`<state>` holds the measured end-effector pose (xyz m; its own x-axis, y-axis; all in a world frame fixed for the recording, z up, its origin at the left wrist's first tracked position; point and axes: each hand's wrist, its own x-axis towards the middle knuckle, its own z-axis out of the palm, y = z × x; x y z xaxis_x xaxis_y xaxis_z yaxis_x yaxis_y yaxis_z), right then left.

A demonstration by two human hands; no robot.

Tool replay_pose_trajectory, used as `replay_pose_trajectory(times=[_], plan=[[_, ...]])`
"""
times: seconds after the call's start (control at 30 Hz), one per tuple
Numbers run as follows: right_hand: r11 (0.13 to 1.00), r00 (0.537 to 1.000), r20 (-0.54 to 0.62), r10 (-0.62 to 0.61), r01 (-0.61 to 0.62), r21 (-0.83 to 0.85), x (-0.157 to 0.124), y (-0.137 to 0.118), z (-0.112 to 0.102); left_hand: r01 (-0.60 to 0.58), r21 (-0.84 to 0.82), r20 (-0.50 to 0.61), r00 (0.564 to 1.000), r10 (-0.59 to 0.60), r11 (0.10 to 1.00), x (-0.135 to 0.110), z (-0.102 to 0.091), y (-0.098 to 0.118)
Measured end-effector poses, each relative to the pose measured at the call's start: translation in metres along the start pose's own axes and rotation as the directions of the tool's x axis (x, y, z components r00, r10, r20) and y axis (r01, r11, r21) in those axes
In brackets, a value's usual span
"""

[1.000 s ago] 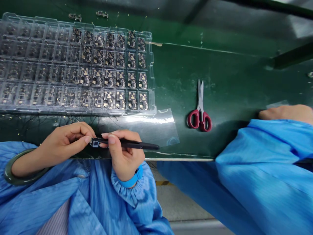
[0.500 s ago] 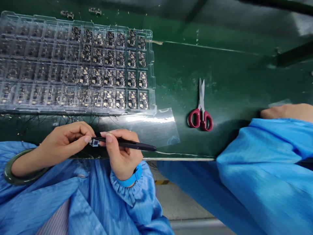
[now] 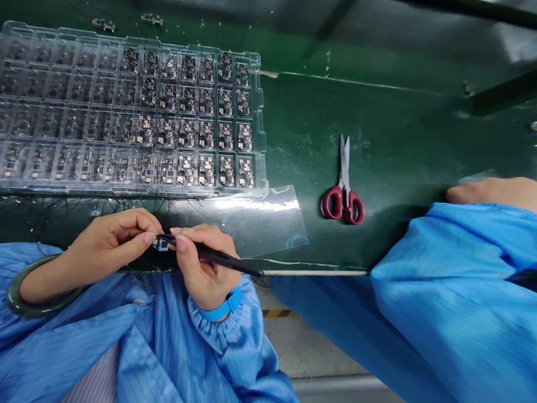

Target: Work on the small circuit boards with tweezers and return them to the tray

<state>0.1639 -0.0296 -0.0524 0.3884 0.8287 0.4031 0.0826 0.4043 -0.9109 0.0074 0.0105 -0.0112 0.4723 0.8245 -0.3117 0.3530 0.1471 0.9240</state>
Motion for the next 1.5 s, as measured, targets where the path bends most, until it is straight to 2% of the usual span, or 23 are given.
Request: replay_pose_trajectory(times=[0.3, 0.5, 0.6, 0.7, 0.77, 0.83, 0.9, 0.93, 1.0, 1.07, 1.13, 1.2, 1.3, 1.5], plan=[[0.993, 0.989, 0.096, -0.112, 0.114, -0.021, 0.001, 0.001, -0.004, 0.020, -0.006, -0.002, 1.000, -0.020, 1.000, 0.000, 0.000, -0.002], [0.958, 0.944, 0.224, -0.241, 0.268, -0.100, 0.005, -0.005, -0.006, 0.023, -0.011, -0.007, 1.000, -0.023, 1.000, 0.000, 0.001, -0.002], [0.963, 0.955, 0.218, -0.200, 0.232, -0.134, 0.004, -0.005, -0.008, 0.009, -0.005, -0.006, 1.000, -0.009, 1.000, 0.000, 0.001, -0.002], [0.985, 0.988, 0.130, -0.078, 0.097, -0.145, 0.004, -0.005, -0.006, -0.006, 0.004, -0.013, 1.000, 0.006, 1.000, -0.001, 0.001, -0.002], [0.992, 0.999, -0.006, -0.044, 0.043, -0.121, 0.007, -0.007, -0.003, -0.014, 0.005, -0.022, 1.000, 0.014, 1.000, -0.001, 0.000, -0.001], [0.996, 0.980, -0.196, -0.029, 0.012, -0.087, 0.011, -0.010, -0.002, -0.024, 0.000, -0.044, 0.999, 0.024, 1.000, -0.001, 0.000, -0.002], [0.997, 0.952, -0.305, 0.014, -0.038, -0.070, 0.014, -0.014, -0.004, -0.034, -0.007, -0.077, 0.996, 0.034, 0.999, -0.001, 0.000, -0.002], [0.993, 0.954, -0.292, 0.067, -0.093, -0.078, 0.015, -0.016, -0.006, -0.040, -0.010, -0.094, 0.995, 0.039, 0.999, -0.001, 0.000, -0.002], [0.960, 0.968, -0.117, 0.223, -0.239, -0.147, 0.013, -0.019, -0.012, -0.048, -0.020, -0.118, 0.992, 0.045, 0.999, -0.001, 0.000, -0.001], [0.907, 0.927, 0.084, 0.366, -0.335, -0.255, 0.010, -0.020, -0.016, -0.062, -0.036, -0.130, 0.990, 0.057, 0.997, -0.001, 0.000, 0.000], [0.881, 0.887, 0.182, 0.424, -0.357, -0.310, 0.007, -0.019, -0.016, -0.094, -0.061, -0.128, 0.988, 0.086, 0.994, -0.002, 0.000, 0.000], [0.885, 0.884, 0.195, 0.425, -0.360, -0.294, 0.006, -0.020, -0.014, -0.140, -0.085, -0.112, 0.985, 0.130, 0.986, -0.003, 0.000, 0.001], [0.911, 0.905, 0.207, 0.373, -0.315, -0.265, 0.006, -0.022, -0.010, -0.189, -0.102, -0.099, 0.979, 0.179, 0.977, -0.004, -0.001, 0.001], [0.958, 0.962, 0.240, 0.129, -0.059, -0.279, 0.004, -0.023, -0.009, -0.192, -0.167, -0.098, 0.979, 0.177, 0.967, -0.005, -0.002, -0.001]])
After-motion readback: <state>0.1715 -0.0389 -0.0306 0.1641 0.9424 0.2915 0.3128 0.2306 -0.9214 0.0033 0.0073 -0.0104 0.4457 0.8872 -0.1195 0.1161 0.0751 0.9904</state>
